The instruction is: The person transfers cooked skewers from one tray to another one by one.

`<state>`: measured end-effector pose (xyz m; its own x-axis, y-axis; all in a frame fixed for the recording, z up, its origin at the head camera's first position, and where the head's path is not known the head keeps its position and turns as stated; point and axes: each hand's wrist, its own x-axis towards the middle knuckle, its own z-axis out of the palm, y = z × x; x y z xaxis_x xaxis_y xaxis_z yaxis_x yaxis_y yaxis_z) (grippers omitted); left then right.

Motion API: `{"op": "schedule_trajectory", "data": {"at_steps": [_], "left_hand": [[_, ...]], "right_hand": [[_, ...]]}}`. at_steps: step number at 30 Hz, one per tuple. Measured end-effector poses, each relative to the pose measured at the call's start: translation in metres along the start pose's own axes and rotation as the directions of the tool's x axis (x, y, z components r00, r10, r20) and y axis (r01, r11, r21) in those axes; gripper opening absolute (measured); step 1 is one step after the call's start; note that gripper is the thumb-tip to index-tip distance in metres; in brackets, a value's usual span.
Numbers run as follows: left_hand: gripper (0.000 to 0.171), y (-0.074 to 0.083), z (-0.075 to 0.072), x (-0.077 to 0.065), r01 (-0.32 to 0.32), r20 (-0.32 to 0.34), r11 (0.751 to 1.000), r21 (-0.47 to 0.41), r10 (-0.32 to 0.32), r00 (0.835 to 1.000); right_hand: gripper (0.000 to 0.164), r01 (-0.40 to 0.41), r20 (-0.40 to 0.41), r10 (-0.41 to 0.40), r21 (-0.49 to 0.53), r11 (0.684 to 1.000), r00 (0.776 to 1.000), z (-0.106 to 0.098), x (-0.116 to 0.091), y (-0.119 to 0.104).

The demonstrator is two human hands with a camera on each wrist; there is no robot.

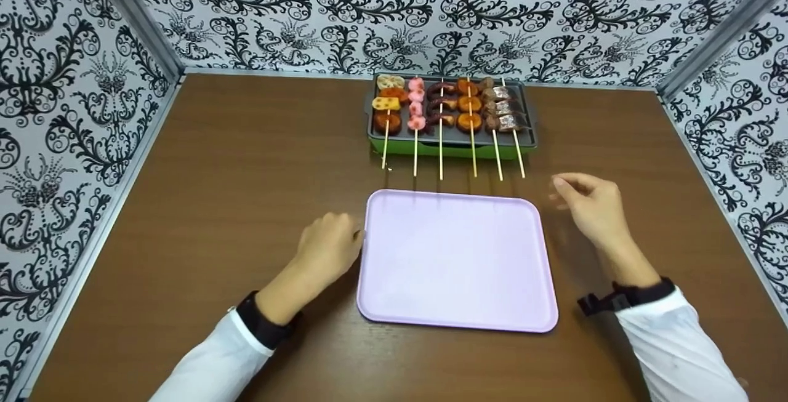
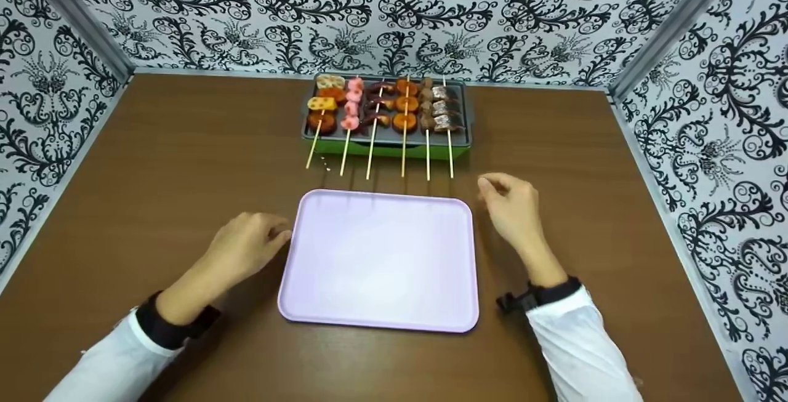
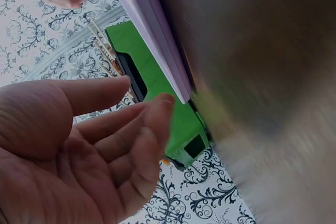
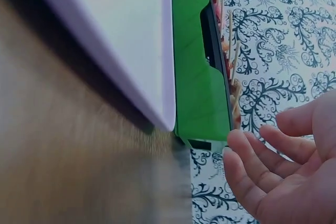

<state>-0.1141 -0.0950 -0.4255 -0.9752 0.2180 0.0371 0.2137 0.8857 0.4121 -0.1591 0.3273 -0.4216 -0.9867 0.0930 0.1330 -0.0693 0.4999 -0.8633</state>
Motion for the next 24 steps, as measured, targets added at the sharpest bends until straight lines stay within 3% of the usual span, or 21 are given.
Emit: {"op": "schedule_trajectory", "data": {"at_steps": [8,11,19,24], "left_hand": [[0.031,0.005,0.006,0.012,0.128,0.136,0.99,-0.064,-0.118,0.984],[0.027,0.006,0.008,0.016,0.162,0.159,0.983,-0.086,-0.147,0.976],[0.021,0.005,0.012,0.022,0.143,0.159,0.969,-0.201,-0.111,0.981],[0.02,0.004,0.012,0.023,0.119,0.155,0.972,-0.205,-0.088,0.984]], "right_hand": [[0.034,-0.139,0.03,0.136,0.135,0.981,0.99,0.024,0.026,-0.01],[0.037,-0.183,0.047,0.177,0.164,0.969,0.983,0.032,0.033,-0.014],[0.041,-0.302,0.134,0.274,0.31,0.901,0.953,0.043,0.047,-0.018],[0.019,-0.337,0.18,0.288,0.401,0.852,0.941,0.046,0.052,-0.015]]}}
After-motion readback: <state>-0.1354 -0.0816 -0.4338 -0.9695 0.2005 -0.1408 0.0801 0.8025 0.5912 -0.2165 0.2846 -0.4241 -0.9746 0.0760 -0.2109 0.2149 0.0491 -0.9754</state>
